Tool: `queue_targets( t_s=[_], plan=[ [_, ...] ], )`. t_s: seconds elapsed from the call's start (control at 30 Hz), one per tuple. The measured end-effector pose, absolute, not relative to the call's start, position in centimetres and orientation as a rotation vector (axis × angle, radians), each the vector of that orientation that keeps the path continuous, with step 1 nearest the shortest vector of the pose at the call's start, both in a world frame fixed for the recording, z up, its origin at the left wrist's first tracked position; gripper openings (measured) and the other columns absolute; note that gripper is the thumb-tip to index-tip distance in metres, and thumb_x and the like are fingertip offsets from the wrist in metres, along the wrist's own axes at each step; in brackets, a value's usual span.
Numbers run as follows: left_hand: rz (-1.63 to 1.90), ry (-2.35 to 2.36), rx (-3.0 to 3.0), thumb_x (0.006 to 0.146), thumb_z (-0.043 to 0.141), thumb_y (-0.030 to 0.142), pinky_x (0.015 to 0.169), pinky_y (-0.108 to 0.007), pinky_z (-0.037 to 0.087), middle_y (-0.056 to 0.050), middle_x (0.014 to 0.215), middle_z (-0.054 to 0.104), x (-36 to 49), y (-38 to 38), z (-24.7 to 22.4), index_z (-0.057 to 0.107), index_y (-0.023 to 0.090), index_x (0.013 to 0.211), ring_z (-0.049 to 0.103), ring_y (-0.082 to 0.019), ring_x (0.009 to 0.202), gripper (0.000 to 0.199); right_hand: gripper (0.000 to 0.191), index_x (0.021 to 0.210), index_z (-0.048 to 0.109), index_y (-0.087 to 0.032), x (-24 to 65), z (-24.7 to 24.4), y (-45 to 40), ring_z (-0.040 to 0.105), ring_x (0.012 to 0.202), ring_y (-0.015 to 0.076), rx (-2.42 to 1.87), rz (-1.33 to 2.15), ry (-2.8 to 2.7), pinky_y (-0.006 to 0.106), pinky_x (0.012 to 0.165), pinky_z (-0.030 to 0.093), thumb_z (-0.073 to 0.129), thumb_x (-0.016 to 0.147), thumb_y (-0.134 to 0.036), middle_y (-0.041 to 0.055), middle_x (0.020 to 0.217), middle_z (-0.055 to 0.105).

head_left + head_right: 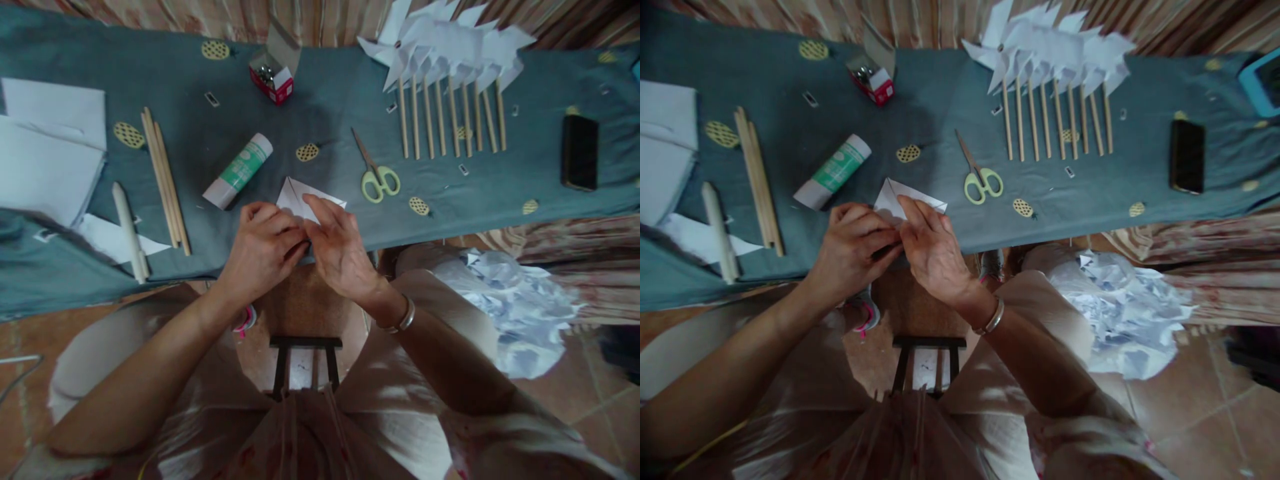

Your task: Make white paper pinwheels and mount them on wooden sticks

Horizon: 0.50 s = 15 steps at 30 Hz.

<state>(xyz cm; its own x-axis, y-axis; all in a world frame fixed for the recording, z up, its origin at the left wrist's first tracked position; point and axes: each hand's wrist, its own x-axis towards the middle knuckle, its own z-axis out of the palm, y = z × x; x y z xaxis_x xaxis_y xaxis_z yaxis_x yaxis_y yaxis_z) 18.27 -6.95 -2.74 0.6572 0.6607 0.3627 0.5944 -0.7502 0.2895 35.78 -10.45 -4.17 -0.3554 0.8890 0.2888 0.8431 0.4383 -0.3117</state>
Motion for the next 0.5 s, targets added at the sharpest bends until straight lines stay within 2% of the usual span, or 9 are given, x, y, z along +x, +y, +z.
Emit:
queue_targets(
  t_s=[0.1, 0.2, 0.33, 0.5],
  plan=[
    [0.704, 1.034, 2.738, 0.097, 0.052, 0.029, 0.088, -0.040, 0.040, 0.001, 0.085, 0.067, 18.2, -6.8, -2.8, 0.069, 0.023, 0.091, 0.054, -0.020, 0.090, 0.018, 0.030, 0.116, 0.058, -0.025, 35.7, -4.4, -10.4, 0.043, 0.137, 0.0257, -1.450, 0.227, -2.248, 0.045, 0.109, 0.043, 0.040, 0.095, -0.014, 0.0067, 0.149, 0.048],
    [0.788, 1.005, 2.749, 0.095, 0.055, 0.028, 0.086, -0.041, 0.041, 0.000, 0.083, 0.067, 18.3, -6.6, -3.1, 0.069, 0.022, 0.088, 0.054, -0.021, 0.087, 0.016, 0.031, 0.111, 0.061, -0.026, 35.6, -4.2, -10.2, 0.044, 0.136, 0.0248, -1.467, 0.278, -2.212, 0.044, 0.111, 0.042, 0.041, 0.093, -0.011, 0.0044, 0.149, 0.050],
    [0.792, 0.985, 2.754, 0.095, 0.056, 0.026, 0.084, -0.043, 0.042, -0.001, 0.085, 0.069, 18.5, -6.5, -3.2, 0.069, 0.023, 0.089, 0.055, -0.022, 0.087, 0.015, 0.026, 0.102, 0.065, -0.022, 36.2, -3.8, -9.9, 0.046, 0.134, 0.0270, -1.492, 0.280, -2.190, 0.048, 0.108, 0.043, 0.043, 0.092, -0.013, 0.0095, 0.148, 0.050],
    [0.726, 1.006, 2.726, 0.096, 0.054, 0.027, 0.087, -0.045, 0.043, 0.000, 0.089, 0.071, 18.4, -6.6, -2.7, 0.069, 0.025, 0.096, 0.058, -0.022, 0.090, 0.015, 0.036, 0.114, 0.063, -0.024, 38.2, -3.8, -9.3, 0.051, 0.130, 0.0252, -1.537, 0.297, -2.032, 0.048, 0.109, 0.043, 0.043, 0.088, -0.011, 0.0062, 0.142, 0.055]
  ],
)
